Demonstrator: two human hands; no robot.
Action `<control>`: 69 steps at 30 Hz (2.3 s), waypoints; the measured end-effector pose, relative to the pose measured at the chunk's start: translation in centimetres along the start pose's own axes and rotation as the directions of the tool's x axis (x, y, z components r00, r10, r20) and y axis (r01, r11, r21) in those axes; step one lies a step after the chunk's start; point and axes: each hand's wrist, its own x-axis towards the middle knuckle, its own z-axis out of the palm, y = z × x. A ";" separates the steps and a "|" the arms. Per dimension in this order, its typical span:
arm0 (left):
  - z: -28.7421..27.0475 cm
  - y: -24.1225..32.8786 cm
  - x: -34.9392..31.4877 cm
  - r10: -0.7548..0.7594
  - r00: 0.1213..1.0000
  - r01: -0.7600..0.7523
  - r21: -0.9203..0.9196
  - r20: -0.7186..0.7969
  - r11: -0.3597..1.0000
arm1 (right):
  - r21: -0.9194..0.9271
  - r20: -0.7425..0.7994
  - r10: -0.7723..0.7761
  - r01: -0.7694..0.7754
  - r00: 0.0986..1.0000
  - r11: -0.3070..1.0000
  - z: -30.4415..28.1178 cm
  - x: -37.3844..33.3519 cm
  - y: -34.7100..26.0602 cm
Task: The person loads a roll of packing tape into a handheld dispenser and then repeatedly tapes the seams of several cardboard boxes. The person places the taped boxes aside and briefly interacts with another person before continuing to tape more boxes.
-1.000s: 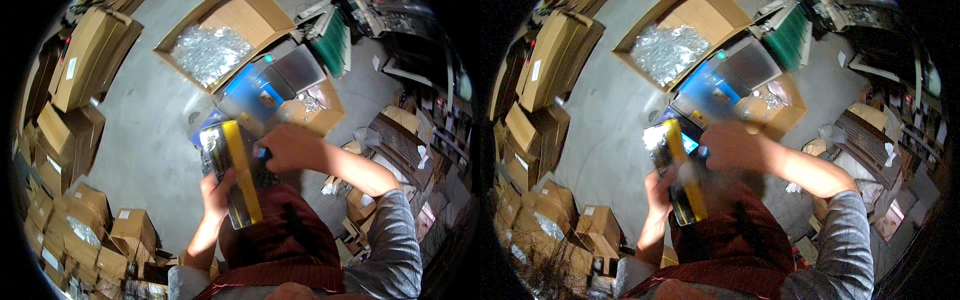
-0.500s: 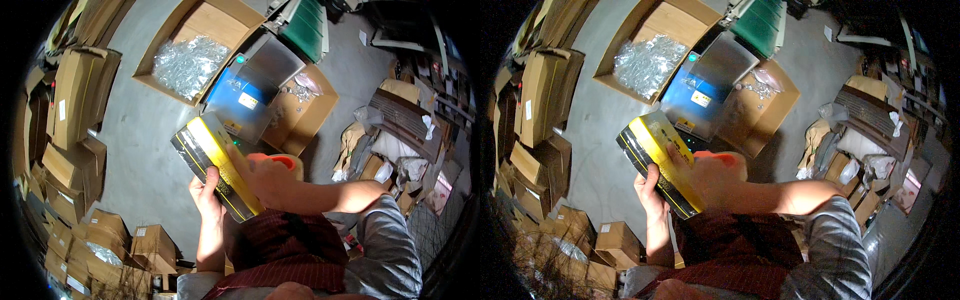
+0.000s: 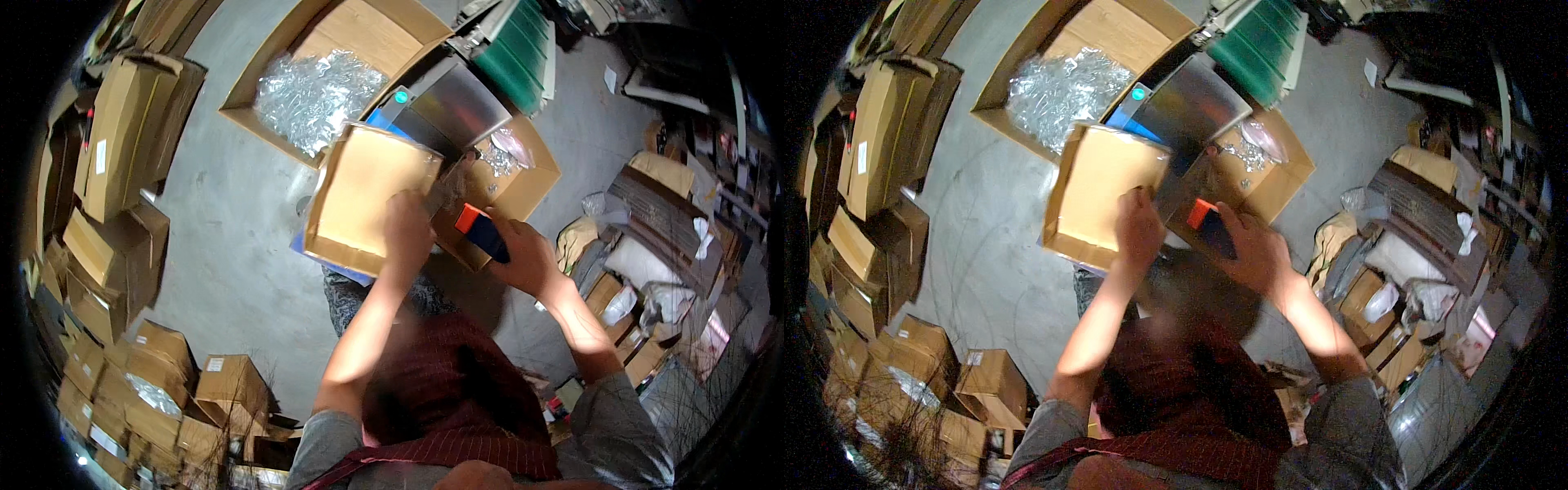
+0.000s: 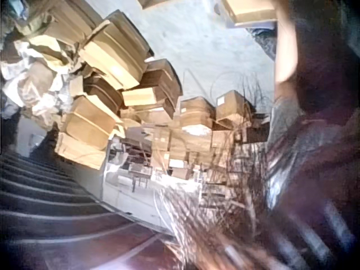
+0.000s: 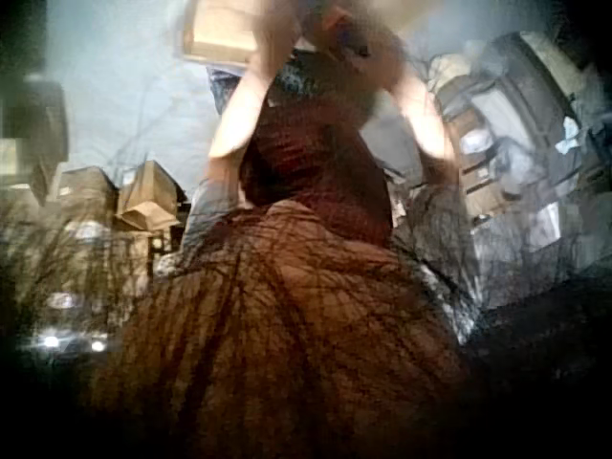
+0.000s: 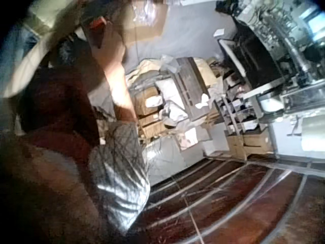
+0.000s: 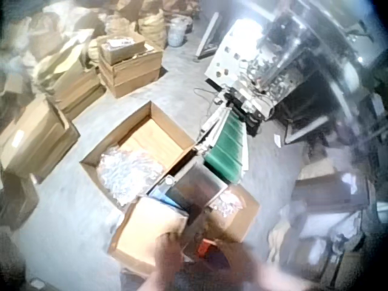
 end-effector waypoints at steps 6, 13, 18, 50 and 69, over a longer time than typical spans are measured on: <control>7.6 0.7 1.5 -0.034 0.997 0.033 -0.013 -0.071 0.999 | 0.218 -0.154 -0.052 0.085 0.987 0.972 -0.4 -0.5 1.7; 2.4 -1.3 -1.2 -0.234 0.922 0.373 -0.869 0.308 0.325 | 0.223 -0.123 -0.223 0.246 0.967 0.943 -1.2 -1.2 3.1; 1.1 -2.3 -2.3 0.270 0.796 0.605 -0.729 0.542 -0.321 | 0.241 -0.065 -0.311 0.317 0.948 0.917 -1.4 -0.5 2.3; 10.2 -6.9 1.7 -0.204 0.972 0.235 -0.483 0.115 0.844 | 0.011 0.240 -0.146 0.148 0.960 0.989 -2.4 4.0 -4.1; 9.1 -4.2 2.2 -0.262 0.938 0.319 -0.274 0.226 0.907 | 0.035 0.195 -0.224 0.221 0.955 0.975 -0.9 4.2 -5.0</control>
